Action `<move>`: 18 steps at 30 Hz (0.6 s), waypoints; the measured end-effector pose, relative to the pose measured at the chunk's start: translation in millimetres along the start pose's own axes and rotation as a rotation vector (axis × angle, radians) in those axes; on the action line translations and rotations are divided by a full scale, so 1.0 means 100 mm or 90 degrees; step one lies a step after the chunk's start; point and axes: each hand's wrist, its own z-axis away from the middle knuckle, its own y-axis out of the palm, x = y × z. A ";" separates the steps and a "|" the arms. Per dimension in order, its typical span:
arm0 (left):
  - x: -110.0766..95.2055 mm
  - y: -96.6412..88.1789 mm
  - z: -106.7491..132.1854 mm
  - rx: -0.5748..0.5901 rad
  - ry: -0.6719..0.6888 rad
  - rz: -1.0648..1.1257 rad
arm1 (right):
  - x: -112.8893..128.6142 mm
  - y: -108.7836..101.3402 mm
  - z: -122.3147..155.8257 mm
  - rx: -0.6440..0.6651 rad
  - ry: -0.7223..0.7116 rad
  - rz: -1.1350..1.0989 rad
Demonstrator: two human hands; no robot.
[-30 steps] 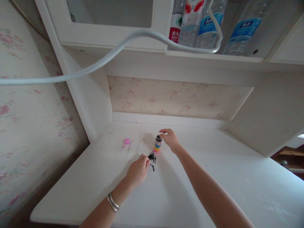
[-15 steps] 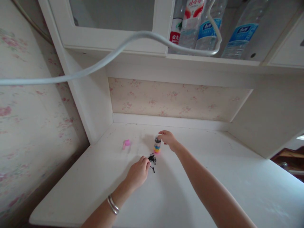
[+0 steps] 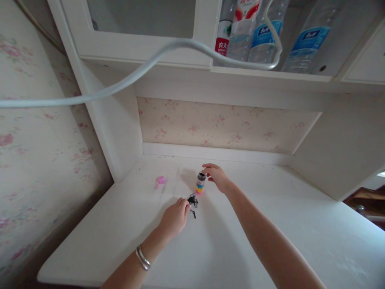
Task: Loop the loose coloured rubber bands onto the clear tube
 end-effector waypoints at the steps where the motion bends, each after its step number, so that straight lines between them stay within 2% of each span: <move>1: 0.01 0.00 0.00 -0.001 -0.001 0.005 | -0.02 -0.02 0.01 -0.006 -0.011 -0.010; 5: 0.02 0.01 -0.01 -0.006 -0.015 0.042 | -0.19 -0.12 0.09 -0.053 -0.045 -0.036; 9: 0.01 0.00 -0.04 -0.004 -0.054 0.110 | -0.57 -0.16 0.30 -0.087 -0.035 -0.014; 13: 0.01 -0.01 -0.08 -0.011 -0.090 0.217 | -0.95 -0.07 0.59 -0.080 -0.041 0.043; 18: 0.05 -0.03 -0.11 -0.033 -0.117 0.314 | -1.10 0.04 0.82 -0.026 -0.208 0.283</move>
